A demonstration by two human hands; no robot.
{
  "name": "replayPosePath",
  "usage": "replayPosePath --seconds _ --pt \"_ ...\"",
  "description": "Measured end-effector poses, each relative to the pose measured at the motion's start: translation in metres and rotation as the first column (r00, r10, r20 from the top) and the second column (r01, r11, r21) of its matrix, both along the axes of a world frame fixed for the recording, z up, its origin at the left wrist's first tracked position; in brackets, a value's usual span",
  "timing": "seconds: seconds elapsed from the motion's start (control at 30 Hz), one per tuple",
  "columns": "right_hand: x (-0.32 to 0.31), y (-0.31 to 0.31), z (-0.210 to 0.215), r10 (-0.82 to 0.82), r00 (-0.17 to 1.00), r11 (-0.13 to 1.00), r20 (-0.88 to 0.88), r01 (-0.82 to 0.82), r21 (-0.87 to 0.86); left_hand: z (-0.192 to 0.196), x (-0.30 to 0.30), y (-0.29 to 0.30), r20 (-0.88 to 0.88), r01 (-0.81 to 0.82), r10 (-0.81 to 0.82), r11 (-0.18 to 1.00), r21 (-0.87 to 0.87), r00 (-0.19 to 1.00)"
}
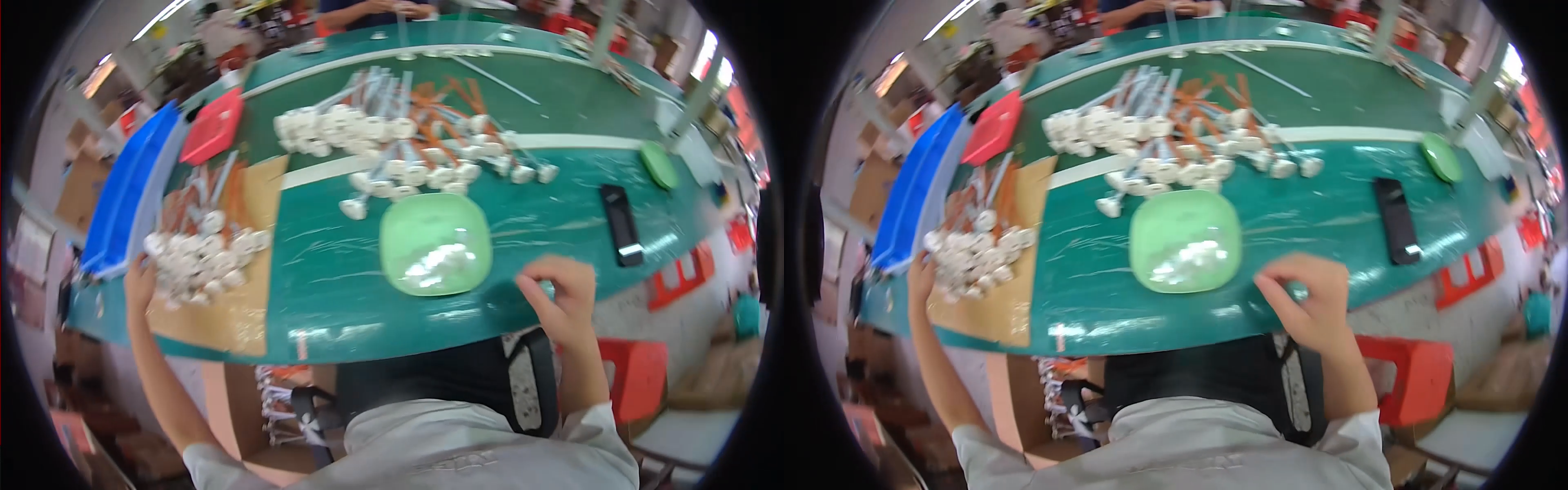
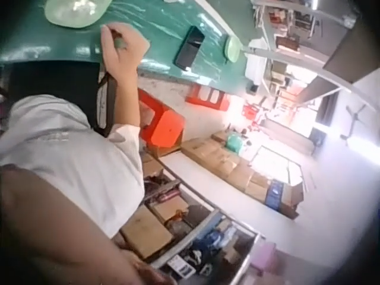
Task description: Assembling LED light strips by attaching plastic bases and components.
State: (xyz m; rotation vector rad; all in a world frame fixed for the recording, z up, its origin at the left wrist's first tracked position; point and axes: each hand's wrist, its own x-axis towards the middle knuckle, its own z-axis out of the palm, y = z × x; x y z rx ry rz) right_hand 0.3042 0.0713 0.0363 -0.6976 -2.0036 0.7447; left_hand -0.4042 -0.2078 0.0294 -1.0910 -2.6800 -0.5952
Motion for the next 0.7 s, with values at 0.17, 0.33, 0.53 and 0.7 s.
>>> replayPosePath --seconds 0.17,0.33,0.53,0.7 --pt "-0.001 0.062 0.019 -0.118 0.980 0.989 0.158 0.101 0.111 -0.011 0.009 0.016 0.090 0.035 -0.044 0.995 0.093 0.995" --pt "0.002 0.140 -0.001 -0.323 0.875 0.852 0.360 0.104 0.513 -0.013 0.035 0.016 -0.028 0.027 -0.024 0.994 0.106 0.999" --pt "0.010 0.141 -0.009 -0.210 0.844 0.973 0.494 0.132 0.187 0.011 0.173 0.010 -0.578 0.006 0.144 0.969 0.249 0.803" --pt "-0.001 0.040 0.005 -0.251 0.968 0.968 -0.010 0.251 0.009 -0.034 0.346 0.019 0.039 0.206 -0.318 0.698 0.686 0.947"
